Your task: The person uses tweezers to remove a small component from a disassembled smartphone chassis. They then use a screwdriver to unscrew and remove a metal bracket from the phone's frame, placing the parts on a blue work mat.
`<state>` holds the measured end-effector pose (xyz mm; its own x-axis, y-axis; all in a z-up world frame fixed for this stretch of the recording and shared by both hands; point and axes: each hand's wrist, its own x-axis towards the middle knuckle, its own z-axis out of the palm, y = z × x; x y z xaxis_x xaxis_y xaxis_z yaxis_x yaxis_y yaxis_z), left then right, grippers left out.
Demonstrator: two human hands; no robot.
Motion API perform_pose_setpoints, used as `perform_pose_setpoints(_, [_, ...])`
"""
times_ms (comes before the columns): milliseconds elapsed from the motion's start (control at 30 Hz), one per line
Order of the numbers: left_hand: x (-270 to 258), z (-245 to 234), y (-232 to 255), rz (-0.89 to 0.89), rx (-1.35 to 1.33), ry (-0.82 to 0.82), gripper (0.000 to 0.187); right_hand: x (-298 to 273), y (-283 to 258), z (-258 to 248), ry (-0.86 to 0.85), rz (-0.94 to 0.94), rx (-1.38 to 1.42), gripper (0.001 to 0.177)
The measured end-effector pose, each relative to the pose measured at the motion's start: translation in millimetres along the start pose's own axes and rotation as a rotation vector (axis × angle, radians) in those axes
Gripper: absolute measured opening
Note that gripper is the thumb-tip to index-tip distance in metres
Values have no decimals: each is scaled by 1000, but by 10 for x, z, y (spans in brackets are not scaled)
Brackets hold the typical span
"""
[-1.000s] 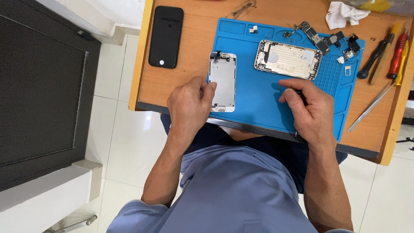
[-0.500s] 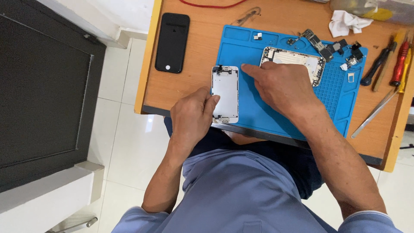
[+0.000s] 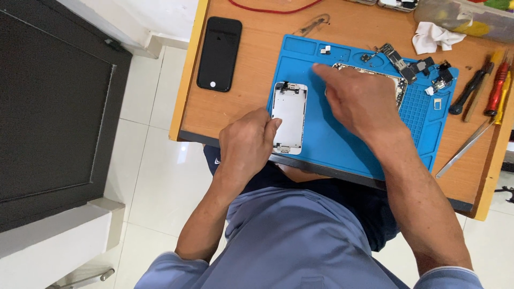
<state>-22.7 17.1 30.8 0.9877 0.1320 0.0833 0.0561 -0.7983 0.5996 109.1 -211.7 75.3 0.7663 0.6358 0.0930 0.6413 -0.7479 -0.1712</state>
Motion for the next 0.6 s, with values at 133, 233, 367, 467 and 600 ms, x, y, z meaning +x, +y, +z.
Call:
perform_pose_setpoints(133, [53,119,-11,39,53,-14,32,-276,257,78,156,47,255,31])
perform_pose_setpoints(233, [71,286,-13,79,191,1,35,-511,198,-136,139,228,313,35])
perform_pose_setpoints(367, [77,355,-7,184,272,92,32,-803,94,-426,145,271,407,33])
perform_pose_setpoints(467, [58,178,35,290,179,144,28,-1017,44,-481,209,220,528,31])
perform_pose_setpoints(600, [-74,-106,1,507,-259,40,9,-1243,-65,-451,274,114,549,25])
